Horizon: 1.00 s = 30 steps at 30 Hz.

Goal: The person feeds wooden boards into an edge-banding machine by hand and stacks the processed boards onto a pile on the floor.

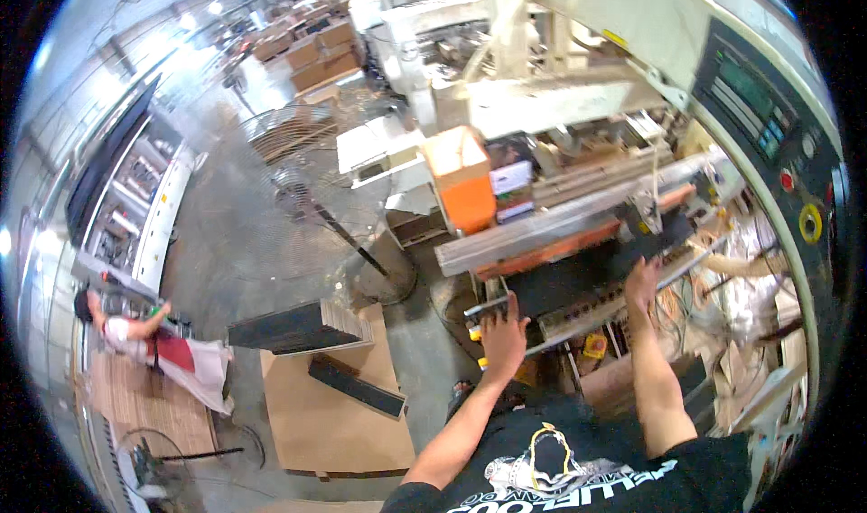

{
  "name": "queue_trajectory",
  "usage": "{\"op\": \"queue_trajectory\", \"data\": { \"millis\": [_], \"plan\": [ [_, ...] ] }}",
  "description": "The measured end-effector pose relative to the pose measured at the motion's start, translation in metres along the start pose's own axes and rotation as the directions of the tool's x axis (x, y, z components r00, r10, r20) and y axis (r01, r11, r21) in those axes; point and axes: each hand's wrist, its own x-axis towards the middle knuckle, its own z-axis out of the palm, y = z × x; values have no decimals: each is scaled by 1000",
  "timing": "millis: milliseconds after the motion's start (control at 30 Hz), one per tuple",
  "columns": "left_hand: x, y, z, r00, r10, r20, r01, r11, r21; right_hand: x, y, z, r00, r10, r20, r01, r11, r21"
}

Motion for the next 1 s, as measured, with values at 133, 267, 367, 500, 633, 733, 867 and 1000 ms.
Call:
{"op": "queue_trajectory", "data": {
  "millis": [133,267,367,500,633,733,867,1000],
  "plan": [
    [0,-8,10,995,70,-73,-76,995,-72,-51,-40,-17,973,41,225,-175,765,619],
    [5,-5,-2,994,105,28,-99,983,-154,-89,-41,-7,686,90,722,-727,116,677],
    [15,-16,-20,986,139,92,-132,988,-79,-107,-76,-28,615,182,767,-785,54,617],
    [29,-32,-23,932,361,32,-356,929,-98,-107,-68,-34,544,239,804,-838,107,535],
    [39,-41,-20,899,428,89,-405,892,-202,-109,-60,-36,488,193,852,-866,-21,500],
    [43,-46,-18,883,457,103,-420,870,-257,-110,-60,-42,477,170,862,-872,-30,488],
    [53,-51,-11,873,486,52,-449,840,-304,-108,-75,-51,474,261,841,-870,-8,493],
    [54,-54,-10,857,515,-26,-494,805,-329,-115,-66,-29,461,451,764,-832,-79,549]
  ]
}}
